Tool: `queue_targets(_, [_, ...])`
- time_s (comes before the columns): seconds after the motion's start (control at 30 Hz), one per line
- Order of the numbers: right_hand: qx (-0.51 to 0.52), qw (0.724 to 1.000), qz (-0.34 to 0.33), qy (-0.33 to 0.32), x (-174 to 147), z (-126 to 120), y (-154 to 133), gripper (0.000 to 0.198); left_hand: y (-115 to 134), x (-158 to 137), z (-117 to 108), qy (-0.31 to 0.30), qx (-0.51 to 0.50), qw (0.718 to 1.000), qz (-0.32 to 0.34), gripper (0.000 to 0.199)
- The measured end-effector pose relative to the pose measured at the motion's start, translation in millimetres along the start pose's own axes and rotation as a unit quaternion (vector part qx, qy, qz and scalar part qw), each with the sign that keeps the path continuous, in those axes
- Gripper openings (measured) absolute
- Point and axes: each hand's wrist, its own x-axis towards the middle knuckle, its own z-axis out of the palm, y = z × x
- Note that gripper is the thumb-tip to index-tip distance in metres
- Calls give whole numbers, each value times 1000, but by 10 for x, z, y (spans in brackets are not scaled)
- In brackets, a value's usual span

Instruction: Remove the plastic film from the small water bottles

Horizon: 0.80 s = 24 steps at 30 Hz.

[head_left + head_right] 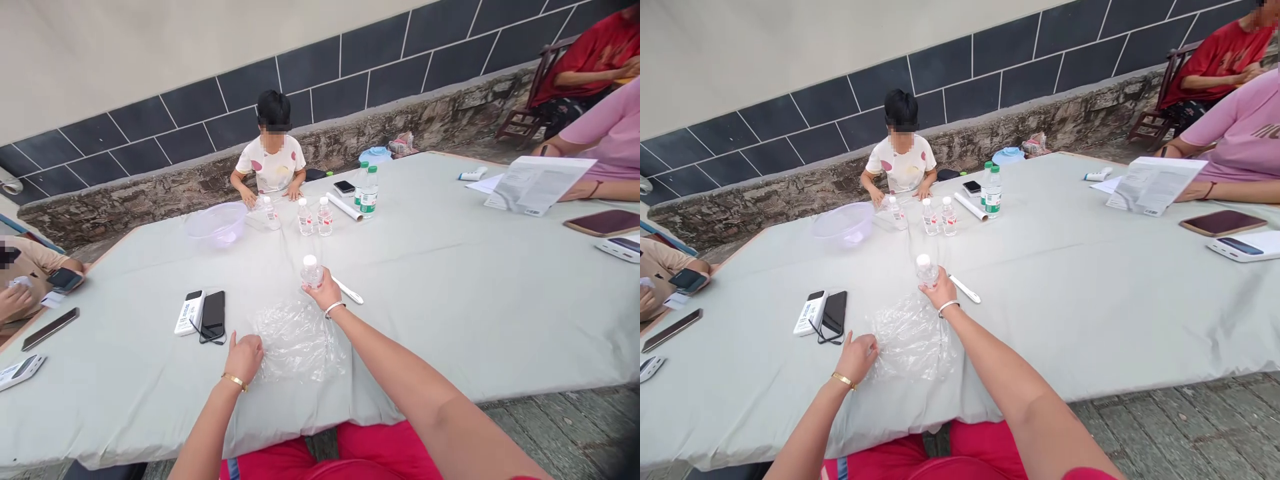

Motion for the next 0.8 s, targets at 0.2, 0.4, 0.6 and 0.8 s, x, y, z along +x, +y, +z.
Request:
queue_targets(0.2, [-36,999,-19,21,-72,-95,46,67,181,-76,-145,-42,-12,996,-81,11])
queue_targets(0.4, [23,948,-242,-205,-714,-253,-411,65,666,-150,-325,-156,-148,977,13,23])
queue_targets(0.6, [-55,872,-232,-427,-988,-143,-585,27,868,-198,-827,-77,-480,869,-90,13])
queue_targets(0.8, [-90,888,-205,-402,-1198,-124,-447,19,577,-156,-733,154,-669,701,-195,20])
